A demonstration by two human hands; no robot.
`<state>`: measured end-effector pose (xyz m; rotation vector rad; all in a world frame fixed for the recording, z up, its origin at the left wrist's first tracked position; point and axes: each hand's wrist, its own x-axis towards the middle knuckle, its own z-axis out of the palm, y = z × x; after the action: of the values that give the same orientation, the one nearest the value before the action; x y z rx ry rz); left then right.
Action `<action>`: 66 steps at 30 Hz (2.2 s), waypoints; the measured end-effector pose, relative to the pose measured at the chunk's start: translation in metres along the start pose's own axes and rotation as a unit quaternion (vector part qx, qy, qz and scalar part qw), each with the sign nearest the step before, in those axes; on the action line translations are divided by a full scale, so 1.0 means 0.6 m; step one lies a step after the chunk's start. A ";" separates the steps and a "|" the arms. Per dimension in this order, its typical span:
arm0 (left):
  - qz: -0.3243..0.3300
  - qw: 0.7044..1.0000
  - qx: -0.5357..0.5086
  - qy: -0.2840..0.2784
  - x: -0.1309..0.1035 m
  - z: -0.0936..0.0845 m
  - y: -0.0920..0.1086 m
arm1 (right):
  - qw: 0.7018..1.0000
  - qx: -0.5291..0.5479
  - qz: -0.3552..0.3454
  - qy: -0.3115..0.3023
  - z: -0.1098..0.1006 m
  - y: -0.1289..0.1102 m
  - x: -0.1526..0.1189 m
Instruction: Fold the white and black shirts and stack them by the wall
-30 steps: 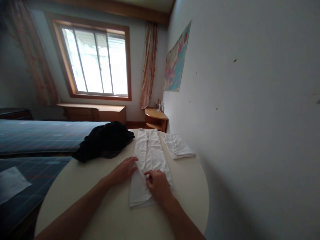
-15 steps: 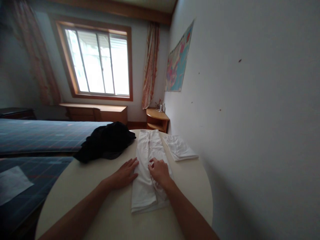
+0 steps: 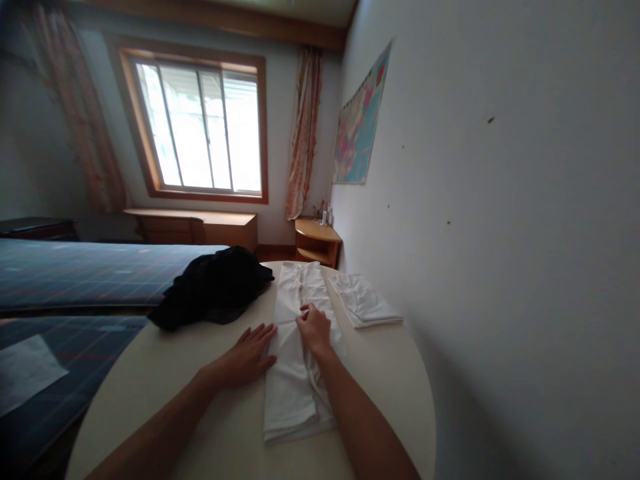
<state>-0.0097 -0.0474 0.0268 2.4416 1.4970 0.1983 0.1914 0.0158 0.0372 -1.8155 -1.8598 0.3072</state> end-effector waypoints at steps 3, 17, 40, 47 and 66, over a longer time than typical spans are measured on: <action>0.007 1.000 0.018 0.013 0.001 0.004 0.000 | 0.999 -0.029 -0.010 -0.018 0.000 0.012 -0.001; 0.103 0.994 -0.009 0.020 -0.002 0.005 0.014 | 0.991 0.012 -0.114 -0.070 -0.025 0.035 -0.047; 0.239 0.969 -0.049 -0.023 -0.048 -0.021 0.136 | 0.962 -0.028 -0.170 -0.211 -0.054 0.080 -0.057; 0.193 0.980 -0.056 0.010 -0.027 -0.022 0.099 | 0.973 -0.042 -0.148 -0.171 -0.016 0.071 -0.035; 0.215 0.974 -0.063 0.023 -0.033 -0.008 0.147 | 0.956 0.024 -0.150 -0.249 -0.171 0.119 -0.160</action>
<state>0.0553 -0.1023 0.0583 2.6377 0.9187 0.4206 0.3019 -0.0926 0.0681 -1.4799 -2.4074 0.7429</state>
